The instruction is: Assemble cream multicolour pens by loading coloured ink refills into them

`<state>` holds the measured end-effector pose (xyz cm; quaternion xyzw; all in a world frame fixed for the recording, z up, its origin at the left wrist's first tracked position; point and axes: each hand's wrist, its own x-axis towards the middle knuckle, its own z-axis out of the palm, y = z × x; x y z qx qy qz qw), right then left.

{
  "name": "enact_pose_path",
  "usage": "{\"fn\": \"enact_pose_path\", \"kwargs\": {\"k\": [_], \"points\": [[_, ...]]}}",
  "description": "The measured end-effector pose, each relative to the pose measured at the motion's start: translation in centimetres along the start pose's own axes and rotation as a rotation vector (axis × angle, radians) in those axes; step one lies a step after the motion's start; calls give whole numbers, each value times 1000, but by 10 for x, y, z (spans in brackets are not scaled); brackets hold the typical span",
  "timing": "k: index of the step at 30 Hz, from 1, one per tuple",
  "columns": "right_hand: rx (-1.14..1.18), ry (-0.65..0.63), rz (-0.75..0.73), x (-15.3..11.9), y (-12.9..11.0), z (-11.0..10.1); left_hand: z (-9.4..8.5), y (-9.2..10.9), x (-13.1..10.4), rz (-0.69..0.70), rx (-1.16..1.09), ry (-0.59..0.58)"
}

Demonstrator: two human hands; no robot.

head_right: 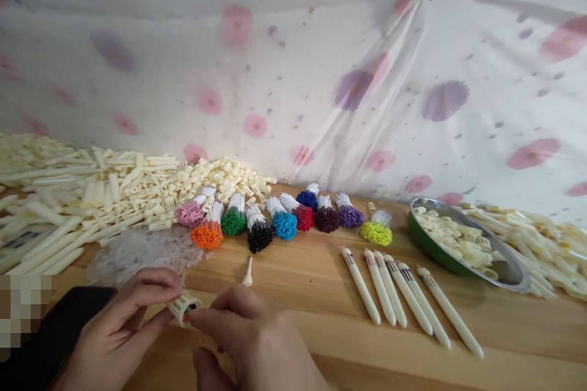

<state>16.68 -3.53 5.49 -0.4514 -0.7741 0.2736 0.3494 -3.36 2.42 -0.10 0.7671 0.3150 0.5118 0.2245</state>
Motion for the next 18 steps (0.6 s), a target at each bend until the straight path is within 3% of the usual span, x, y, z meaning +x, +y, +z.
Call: {"fn": "enact_pose_path", "kwargs": {"k": [6, 14, 18], "points": [[-124, 64, -69, 3, 6, 14, 1, -2, -1, -2, 21, 25], [146, 27, 53, 8, 13, 18, 4, 0, -3, -15, 32, 27], [153, -3, 71, 11, 7, 12, 6, 0, -3, -64, -25, 21]]}}
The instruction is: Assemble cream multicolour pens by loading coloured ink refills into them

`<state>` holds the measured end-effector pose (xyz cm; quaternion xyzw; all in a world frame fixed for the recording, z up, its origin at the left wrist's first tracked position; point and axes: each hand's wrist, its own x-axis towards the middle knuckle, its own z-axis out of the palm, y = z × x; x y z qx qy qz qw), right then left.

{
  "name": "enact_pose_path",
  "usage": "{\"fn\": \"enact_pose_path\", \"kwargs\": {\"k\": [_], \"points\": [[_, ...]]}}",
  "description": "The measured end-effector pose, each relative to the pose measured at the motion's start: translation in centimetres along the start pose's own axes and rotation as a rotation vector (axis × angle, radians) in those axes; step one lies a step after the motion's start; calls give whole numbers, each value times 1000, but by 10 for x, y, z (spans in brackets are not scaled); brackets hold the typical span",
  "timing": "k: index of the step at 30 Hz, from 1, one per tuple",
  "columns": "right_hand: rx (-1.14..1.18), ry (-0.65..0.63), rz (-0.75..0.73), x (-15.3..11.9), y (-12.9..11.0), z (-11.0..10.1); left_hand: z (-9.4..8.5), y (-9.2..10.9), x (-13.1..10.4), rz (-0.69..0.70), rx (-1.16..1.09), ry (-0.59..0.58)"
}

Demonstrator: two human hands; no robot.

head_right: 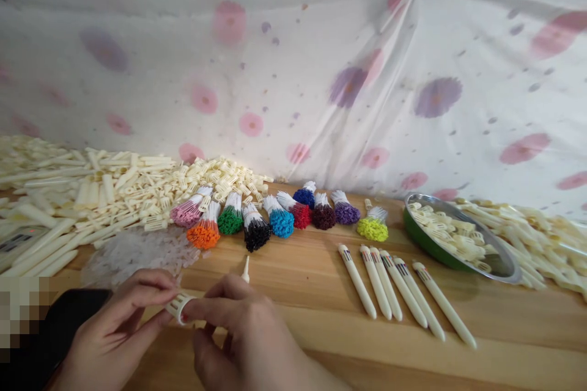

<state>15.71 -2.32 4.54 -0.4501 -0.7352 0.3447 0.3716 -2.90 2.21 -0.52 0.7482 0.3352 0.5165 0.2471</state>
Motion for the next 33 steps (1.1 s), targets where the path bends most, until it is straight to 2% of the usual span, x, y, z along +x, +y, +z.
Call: {"fn": "enact_pose_path", "kwargs": {"k": [5, 8, 12, 15, 18, 25, 28, 33], "points": [[-213, -18, -160, 3, -4, -5, 2, 2, 2, -98, -96, 23], [-323, -51, -198, 4, 0, -11, 3, 4, 4, -220, -128, 12], [-142, -80, -121, 7, 10, -17, 3, 7, 7, -397, -187, -100], [54, -37, 4, 10, 18, -14, 1, 10, 10, -522, -228, -173], [140, -8, 91, 11, 22, -9, -1, 13, 12, -667, -264, -212], [72, -7, 40, 5, 18, -9, 0, 17, 16, -780, -346, -204], [40, -27, 72, 4, 15, -14, -1, 18, 16, -827, -381, -216], [-124, -56, 80, 6, 10, -21, -1, 22, 16, -920, -435, -202]]}}
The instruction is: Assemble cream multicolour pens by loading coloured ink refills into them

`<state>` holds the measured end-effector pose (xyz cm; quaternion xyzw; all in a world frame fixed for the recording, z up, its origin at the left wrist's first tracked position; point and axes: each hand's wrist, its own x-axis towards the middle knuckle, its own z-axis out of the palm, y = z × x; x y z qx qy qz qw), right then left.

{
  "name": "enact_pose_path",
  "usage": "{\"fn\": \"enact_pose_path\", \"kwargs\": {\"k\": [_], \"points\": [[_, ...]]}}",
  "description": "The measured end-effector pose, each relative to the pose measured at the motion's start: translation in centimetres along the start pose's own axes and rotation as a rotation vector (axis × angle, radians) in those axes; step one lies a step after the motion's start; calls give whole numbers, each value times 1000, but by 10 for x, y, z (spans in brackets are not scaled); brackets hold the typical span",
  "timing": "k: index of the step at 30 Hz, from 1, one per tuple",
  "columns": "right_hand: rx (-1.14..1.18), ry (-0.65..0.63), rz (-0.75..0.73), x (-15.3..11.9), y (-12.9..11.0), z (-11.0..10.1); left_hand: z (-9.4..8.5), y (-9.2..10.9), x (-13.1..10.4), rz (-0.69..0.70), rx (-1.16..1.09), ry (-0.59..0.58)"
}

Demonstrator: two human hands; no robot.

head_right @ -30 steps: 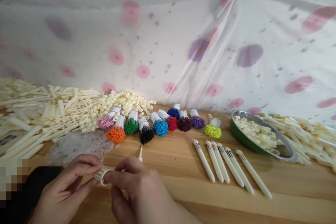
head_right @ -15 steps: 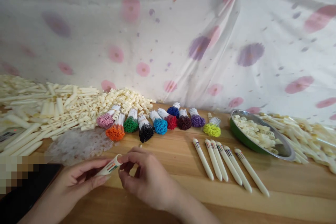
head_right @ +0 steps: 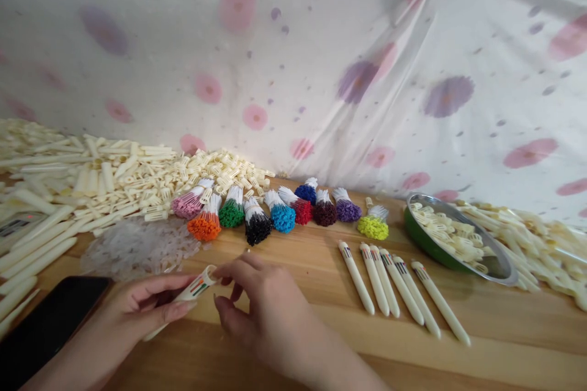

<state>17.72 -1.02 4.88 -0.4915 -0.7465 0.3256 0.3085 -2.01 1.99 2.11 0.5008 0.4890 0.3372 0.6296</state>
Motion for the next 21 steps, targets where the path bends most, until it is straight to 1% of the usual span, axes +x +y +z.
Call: {"fn": "enact_pose_path", "kwargs": {"k": [2, 4, 8, 10, 13, 15, 17, 19, 21], "points": [[-57, -21, -3, 0, -1, 1, 2, 1, 0, -26, -10, -1], [-32, -29, 36, -1, 0, 4, 4, 0, 0, -45, -8, -9], [264, -18, 184, -2, 7, 12, 5, -1, 0, -86, -26, -30], [370, -9, 221, -1, 10, 15, 5, -1, -1, -104, -57, -49], [465, -21, 274, 4, 10, 16, 5, 1, -3, -138, -108, -76], [550, -47, 341, 6, 7, 17, 5, 1, -5, -162, -119, -76], [614, -32, 392, 8, 5, 19, 6, 2, -5, -175, -121, -69], [640, 12, 397, 8, 5, 21, 5, 2, -6, -181, -132, -80], [666, 19, 376, 8, 7, 22, 5, 3, -5, -182, -148, -105]]}}
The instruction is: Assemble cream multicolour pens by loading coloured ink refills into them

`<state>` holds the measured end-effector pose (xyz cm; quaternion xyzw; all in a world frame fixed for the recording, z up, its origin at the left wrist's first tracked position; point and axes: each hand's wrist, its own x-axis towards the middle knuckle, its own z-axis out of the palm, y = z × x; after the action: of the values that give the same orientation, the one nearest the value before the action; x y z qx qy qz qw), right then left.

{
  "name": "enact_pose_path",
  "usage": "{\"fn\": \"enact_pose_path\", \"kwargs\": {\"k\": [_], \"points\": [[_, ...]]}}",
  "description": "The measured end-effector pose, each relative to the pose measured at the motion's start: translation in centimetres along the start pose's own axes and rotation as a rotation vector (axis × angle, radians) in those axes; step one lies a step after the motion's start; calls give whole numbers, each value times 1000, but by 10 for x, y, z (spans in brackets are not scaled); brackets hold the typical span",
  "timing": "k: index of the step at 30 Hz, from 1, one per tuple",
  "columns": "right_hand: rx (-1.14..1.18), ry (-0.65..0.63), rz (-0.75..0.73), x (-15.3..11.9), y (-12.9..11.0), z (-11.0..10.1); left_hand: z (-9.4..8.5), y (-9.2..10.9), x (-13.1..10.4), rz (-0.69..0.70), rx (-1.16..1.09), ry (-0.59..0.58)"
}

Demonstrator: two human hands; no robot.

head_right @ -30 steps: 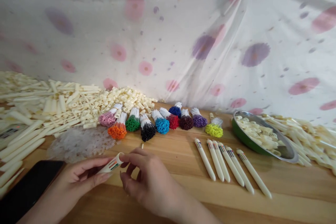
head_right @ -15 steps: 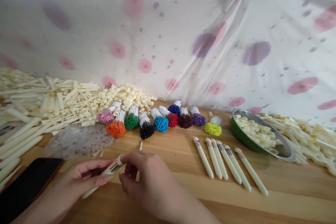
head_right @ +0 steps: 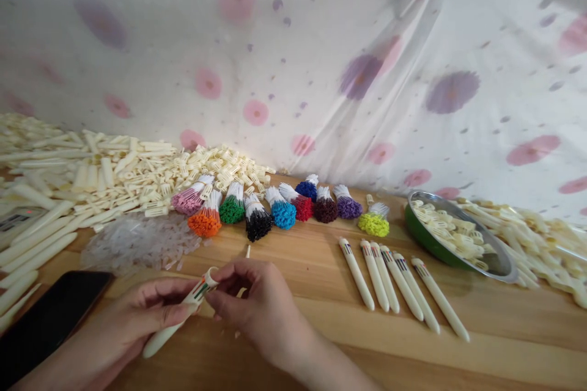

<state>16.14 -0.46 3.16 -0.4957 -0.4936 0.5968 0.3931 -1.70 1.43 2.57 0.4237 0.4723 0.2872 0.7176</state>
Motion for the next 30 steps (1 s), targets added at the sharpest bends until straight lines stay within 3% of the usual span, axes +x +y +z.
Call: {"fn": "enact_pose_path", "kwargs": {"k": [6, 15, 23, 30], "points": [[76, -80, -5, 0, 1, -5, -1, 2, -2, -10, -20, -48], [83, -59, 48, 2, 0, -2, 2, 1, 0, 1, -24, 1], [-92, -81, 110, -3, -8, -9, 7, 0, -2, 20, 30, 63], [-393, 30, -14, -8, -9, -12, 6, -5, 3, 92, 128, 63]]}}
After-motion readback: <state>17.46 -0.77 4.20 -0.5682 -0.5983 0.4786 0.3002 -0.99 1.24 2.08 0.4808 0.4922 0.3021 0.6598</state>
